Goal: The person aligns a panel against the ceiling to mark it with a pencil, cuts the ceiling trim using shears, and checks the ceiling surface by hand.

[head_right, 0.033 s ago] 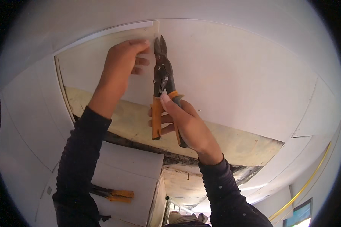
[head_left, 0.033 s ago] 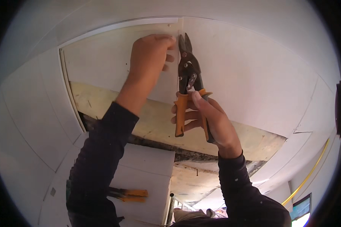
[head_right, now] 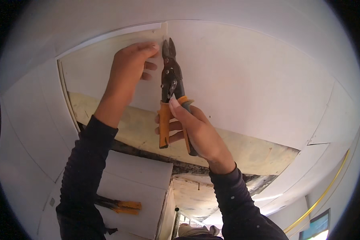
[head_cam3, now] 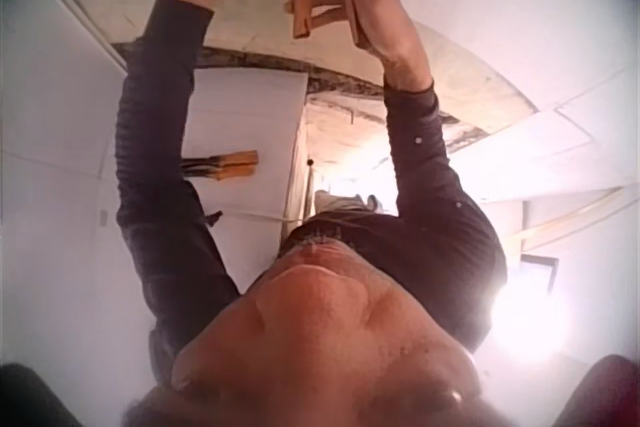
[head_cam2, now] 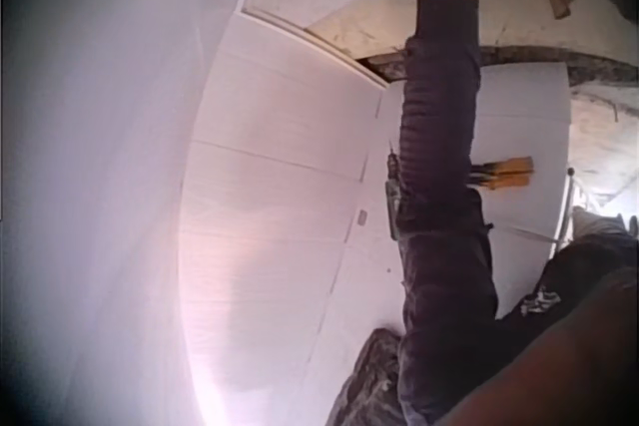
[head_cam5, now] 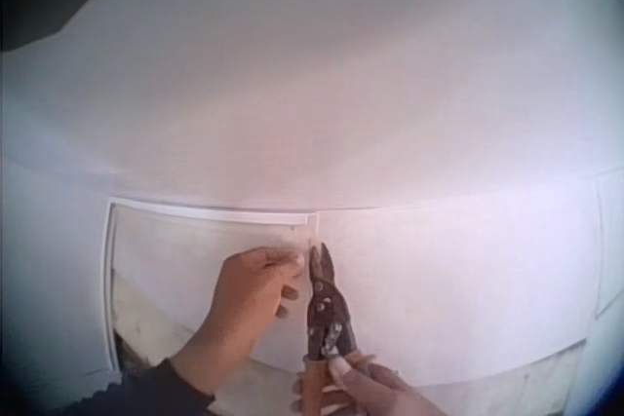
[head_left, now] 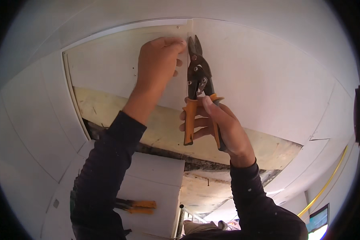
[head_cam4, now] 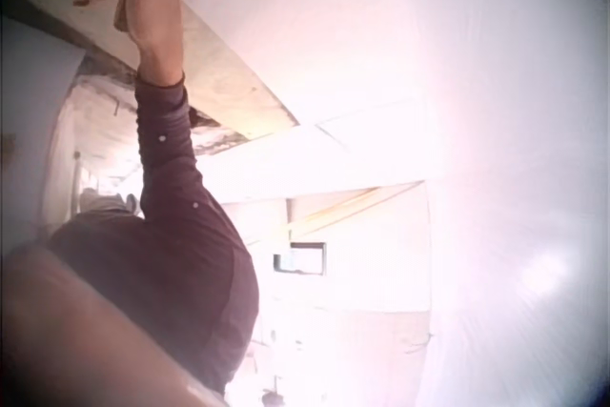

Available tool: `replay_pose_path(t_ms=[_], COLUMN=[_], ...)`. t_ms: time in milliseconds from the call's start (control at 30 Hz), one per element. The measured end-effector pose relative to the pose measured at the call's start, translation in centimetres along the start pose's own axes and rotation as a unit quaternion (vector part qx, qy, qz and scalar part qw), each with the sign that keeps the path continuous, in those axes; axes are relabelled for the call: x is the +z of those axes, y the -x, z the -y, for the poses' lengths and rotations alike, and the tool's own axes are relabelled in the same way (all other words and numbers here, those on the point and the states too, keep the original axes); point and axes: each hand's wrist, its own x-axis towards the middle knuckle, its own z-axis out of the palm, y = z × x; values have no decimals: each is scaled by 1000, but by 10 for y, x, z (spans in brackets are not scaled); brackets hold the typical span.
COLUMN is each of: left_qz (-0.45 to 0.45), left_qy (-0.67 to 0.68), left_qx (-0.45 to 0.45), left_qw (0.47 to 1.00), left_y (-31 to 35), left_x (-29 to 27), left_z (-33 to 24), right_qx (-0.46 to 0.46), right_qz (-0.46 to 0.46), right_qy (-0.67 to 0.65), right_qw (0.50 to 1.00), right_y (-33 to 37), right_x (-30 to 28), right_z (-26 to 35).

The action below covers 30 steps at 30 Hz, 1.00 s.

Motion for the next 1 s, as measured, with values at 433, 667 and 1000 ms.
replay_pose_path(t_ms=[433,667,1000], left_qz=[26,-31,30], left_qy=[58,81,141], left_qx=[58,80,-1], left_qw=[996,993,990], left_y=[-6,-8,-3], left_x=[17,29,29], left_z=[13,19,7], right_qx=[-9,-32,8], right_qz=[102,111,64], right_qy=[-82,-11,-5], right_qw=[991,993,998], right_y=[-9,-20,-8], right_x=[-24,-41,-33], right_z=[-2,-9,22])
